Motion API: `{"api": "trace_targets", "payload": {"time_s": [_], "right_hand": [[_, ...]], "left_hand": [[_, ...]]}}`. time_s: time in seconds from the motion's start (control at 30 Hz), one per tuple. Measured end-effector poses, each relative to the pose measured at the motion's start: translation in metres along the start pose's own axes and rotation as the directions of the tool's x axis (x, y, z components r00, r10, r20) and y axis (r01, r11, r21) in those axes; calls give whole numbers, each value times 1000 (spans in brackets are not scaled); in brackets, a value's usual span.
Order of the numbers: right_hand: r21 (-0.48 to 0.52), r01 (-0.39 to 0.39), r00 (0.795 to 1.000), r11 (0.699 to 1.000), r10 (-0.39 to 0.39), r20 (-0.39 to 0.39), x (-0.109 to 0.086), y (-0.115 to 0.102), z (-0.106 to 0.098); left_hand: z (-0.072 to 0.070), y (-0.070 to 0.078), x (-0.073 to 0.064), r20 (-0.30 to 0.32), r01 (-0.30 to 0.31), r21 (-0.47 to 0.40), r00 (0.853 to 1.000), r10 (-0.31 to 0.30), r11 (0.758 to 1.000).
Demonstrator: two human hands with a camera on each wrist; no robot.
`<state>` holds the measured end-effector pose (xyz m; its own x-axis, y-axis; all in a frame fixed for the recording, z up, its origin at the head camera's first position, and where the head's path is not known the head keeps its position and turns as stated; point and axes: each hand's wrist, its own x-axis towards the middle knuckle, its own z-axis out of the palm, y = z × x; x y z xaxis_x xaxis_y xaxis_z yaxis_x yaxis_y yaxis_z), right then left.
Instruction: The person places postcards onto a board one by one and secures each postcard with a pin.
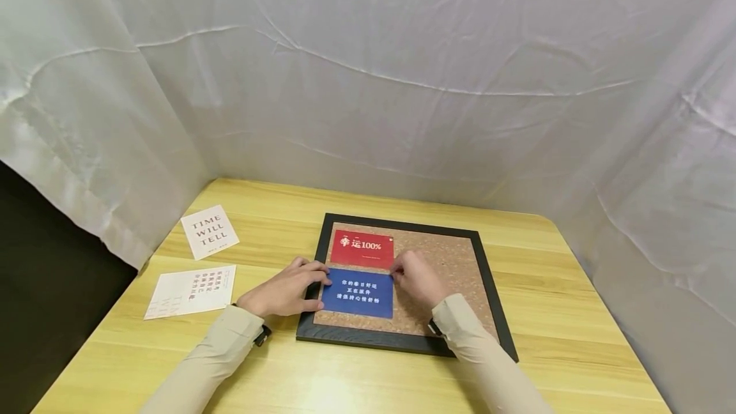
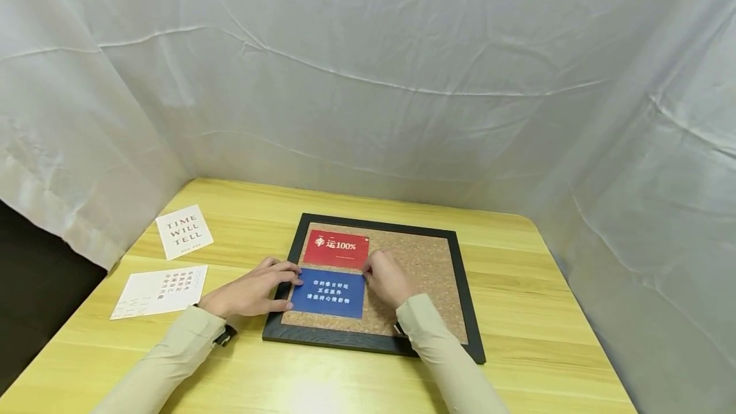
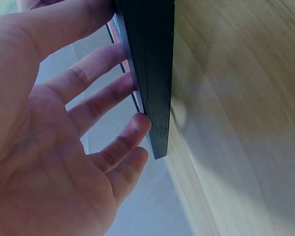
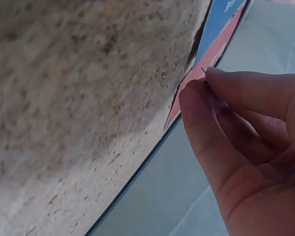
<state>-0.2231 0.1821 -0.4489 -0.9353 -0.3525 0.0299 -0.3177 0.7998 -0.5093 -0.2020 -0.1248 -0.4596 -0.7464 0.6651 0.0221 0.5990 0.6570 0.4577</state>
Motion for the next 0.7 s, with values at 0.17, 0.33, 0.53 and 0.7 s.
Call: {"api": "trace_targets", "payload": {"time_s": [0.17,0.33,0.53,0.7], "right_hand": [[-59,63,998,996,-62,15,2,1,3],[-114,119,993,986,-119,11,3,2,7],[-125,130,991,984,-132,-4,3,0,8],[-138,119,993,983,-120,1,2,-3,9]], "left_hand": [[0,0,0,0,-1,-2,1000,1,1000],[1,-1,1,2,2,-2,1000,-2,1000],[2,-1,1,5,3,-5,1000,-3,1000],[1,-2,1,4,0,-3,1000,0,1000]]}}
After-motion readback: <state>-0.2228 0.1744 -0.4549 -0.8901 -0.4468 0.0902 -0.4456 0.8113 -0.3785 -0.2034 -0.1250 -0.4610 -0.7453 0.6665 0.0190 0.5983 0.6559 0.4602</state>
